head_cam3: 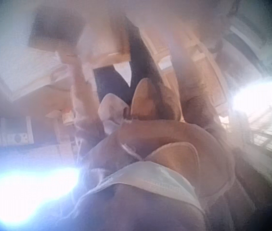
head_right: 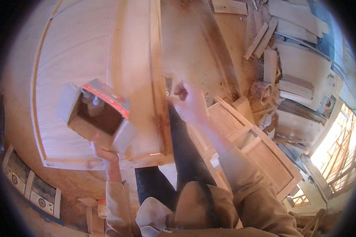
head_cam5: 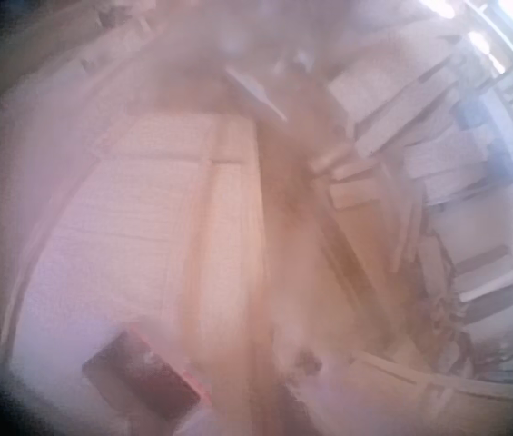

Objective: The person sands a wooden panel on the floor, then walks to a workbench to retrieve a box of glue. They return to the panel and apply glue along the edges by hand.

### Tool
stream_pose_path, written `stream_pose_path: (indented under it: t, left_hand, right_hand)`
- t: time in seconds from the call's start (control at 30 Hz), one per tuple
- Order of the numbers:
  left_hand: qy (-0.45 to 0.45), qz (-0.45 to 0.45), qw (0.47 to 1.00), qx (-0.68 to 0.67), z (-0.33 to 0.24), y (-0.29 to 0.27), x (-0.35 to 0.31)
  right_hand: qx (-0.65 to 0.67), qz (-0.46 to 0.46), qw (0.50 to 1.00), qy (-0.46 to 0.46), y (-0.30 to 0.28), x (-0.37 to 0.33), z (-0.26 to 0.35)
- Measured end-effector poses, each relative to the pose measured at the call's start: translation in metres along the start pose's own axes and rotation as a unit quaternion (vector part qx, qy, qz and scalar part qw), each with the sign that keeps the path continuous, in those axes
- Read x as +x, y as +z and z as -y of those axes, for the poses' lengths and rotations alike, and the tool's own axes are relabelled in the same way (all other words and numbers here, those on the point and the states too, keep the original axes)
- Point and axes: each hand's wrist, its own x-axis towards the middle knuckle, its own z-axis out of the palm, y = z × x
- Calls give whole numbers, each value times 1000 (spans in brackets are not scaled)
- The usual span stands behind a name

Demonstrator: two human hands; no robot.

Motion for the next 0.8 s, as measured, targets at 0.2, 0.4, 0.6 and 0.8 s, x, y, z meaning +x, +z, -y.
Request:
stream_pose_path:
  t: [0.2,0.4,0.6,0.8]
  left_hand:
    - [164,44,971,170,10,5,-3]
    - [126,120,971,164,-12,19,-4]
    - [138,83,975,150,-1,17,-5]
    - [249,91,906,329,24,-16,6]
  right_hand:
    - [23,-16,958,-286,30,-72,98]
    - [-94,2,964,-247,94,-78,147]
    - [-74,48,988,-123,118,-63,156]
    - [-59,17,986,-154,121,-63,148]
